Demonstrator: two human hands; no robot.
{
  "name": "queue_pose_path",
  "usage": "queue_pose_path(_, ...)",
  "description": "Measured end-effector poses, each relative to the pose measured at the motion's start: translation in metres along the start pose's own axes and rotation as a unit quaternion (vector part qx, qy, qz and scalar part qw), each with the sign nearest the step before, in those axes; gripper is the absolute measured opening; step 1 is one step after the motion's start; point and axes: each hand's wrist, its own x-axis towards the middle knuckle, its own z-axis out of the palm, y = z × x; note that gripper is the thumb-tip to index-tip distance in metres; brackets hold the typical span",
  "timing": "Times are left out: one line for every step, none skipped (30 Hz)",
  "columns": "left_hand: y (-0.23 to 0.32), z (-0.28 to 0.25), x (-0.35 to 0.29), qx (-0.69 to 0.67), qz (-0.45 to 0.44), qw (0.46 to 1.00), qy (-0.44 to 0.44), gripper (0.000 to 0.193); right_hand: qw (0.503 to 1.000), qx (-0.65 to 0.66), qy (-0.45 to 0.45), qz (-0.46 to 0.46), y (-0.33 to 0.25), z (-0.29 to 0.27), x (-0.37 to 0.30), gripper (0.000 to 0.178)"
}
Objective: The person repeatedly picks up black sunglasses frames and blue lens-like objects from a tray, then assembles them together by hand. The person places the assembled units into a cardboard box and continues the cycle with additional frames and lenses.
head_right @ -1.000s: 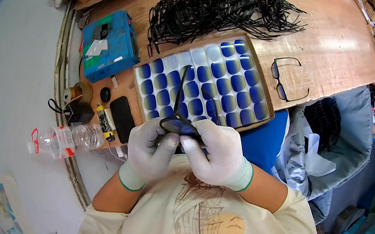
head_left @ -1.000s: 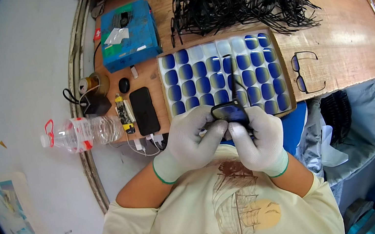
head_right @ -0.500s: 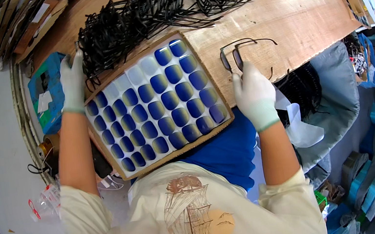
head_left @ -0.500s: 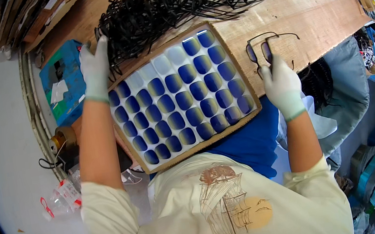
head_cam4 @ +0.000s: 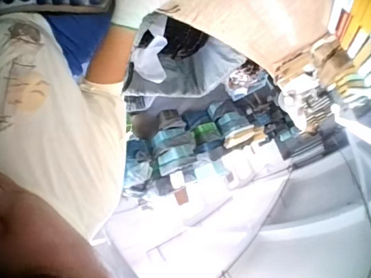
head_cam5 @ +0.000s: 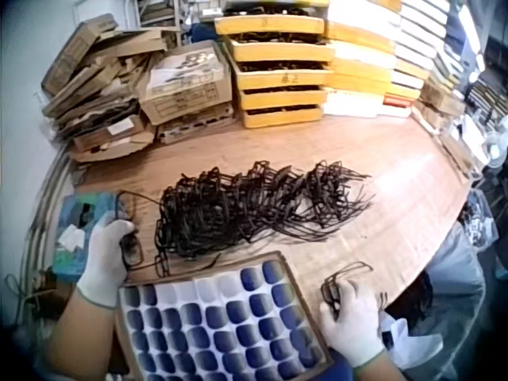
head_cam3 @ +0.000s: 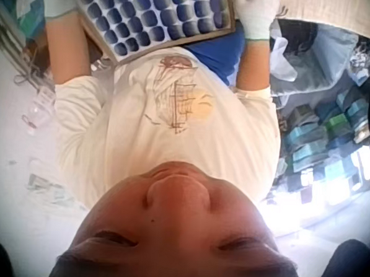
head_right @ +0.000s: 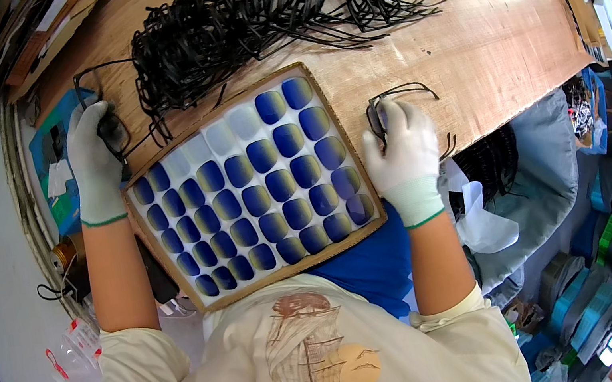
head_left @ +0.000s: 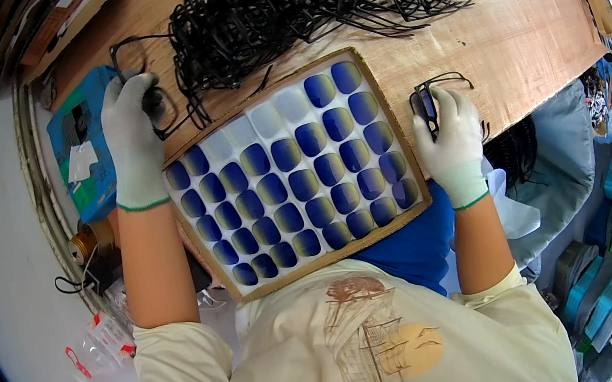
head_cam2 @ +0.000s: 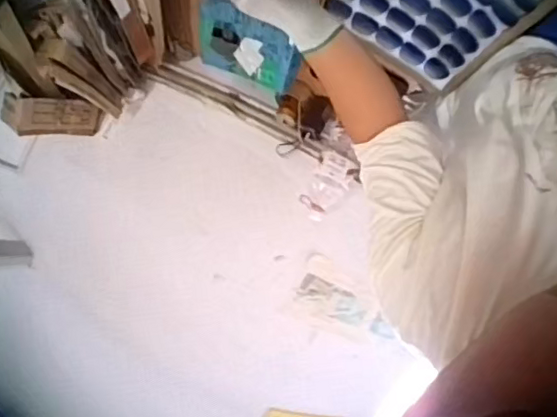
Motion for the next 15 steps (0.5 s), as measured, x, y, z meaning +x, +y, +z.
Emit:
queue_pose_path(0.016, 0.015, -0.022, -0.007, 0.018, 1.000, 0.009, 0.018, 0.998, 0.065, 0.006, -0.008, -0.016, 0.002, 0.005, 0.042)
queue_pose_path(0.021, 0.023, -0.037, 0.003, 0.030, 1.000, -0.010, 0.018, 0.986, 0.157, 0.011, -0.059, -0.037, 0.005, 0.014, 0.036)
queue_pose_path(0.026, 0.028, -0.049, 0.013, 0.042, 0.999, -0.031, 0.018, 0.979, 0.181, -0.032, -0.085, -0.057, 0.012, 0.023, 0.033)
queue_pose_path(0.032, 0.033, -0.062, 0.023, 0.054, 0.997, -0.052, 0.019, 0.972, 0.201, -0.051, -0.111, -0.075, 0.024, 0.032, 0.032)
queue_pose_path(0.038, 0.037, -0.076, 0.052, 0.081, 0.994, -0.053, 0.020, 0.980, 0.154, -0.050, -0.117, -0.092, 0.033, 0.040, 0.033)
queue_pose_path(0.038, 0.032, -0.087, 0.060, 0.099, 0.991, -0.070, 0.023, 0.985, 0.089, -0.116, -0.088, -0.104, 0.040, 0.052, 0.036)
queue_pose_path(0.038, 0.030, -0.103, 0.086, 0.118, 0.987, -0.069, 0.023, 0.986, 0.038, -0.150, -0.054, -0.113, 0.047, 0.062, 0.038)
queue_pose_path(0.037, 0.026, -0.122, 0.109, 0.135, 0.983, -0.068, 0.024, 0.982, -0.015, -0.185, -0.019, -0.117, 0.051, 0.068, 0.041)
queue_pose_path(0.036, 0.016, -0.140, 0.148, 0.127, 0.976, -0.098, 0.026, 0.982, -0.006, -0.186, 0.007, -0.115, 0.053, 0.073, 0.041)
queue_pose_path(0.039, 0.005, -0.158, 0.190, 0.120, 0.966, -0.127, 0.027, 0.982, 0.007, -0.187, 0.032, -0.114, 0.053, 0.078, 0.041)
queue_pose_path(0.031, -0.009, -0.173, 0.157, 0.095, 0.972, -0.147, 0.029, 0.980, 0.023, -0.192, 0.051, -0.117, 0.052, 0.078, 0.041)
queue_pose_path(0.025, -0.024, -0.184, 0.193, 0.119, 0.954, -0.195, 0.032, 0.982, 0.049, -0.177, 0.045, -0.116, 0.045, 0.076, 0.036)
queue_pose_path(0.020, -0.037, -0.196, 0.189, 0.101, 0.955, -0.206, 0.033, 0.983, 0.088, -0.160, 0.012, -0.111, 0.043, 0.070, 0.031)
queue_pose_path(0.015, -0.048, -0.205, 0.186, 0.081, 0.955, -0.214, 0.034, 0.981, 0.128, -0.145, -0.025, -0.108, 0.040, 0.062, 0.026)
queue_pose_path(0.013, -0.054, -0.210, 0.163, 0.057, 0.964, -0.204, 0.034, 0.967, 0.205, -0.144, -0.055, -0.106, 0.034, 0.049, 0.018)
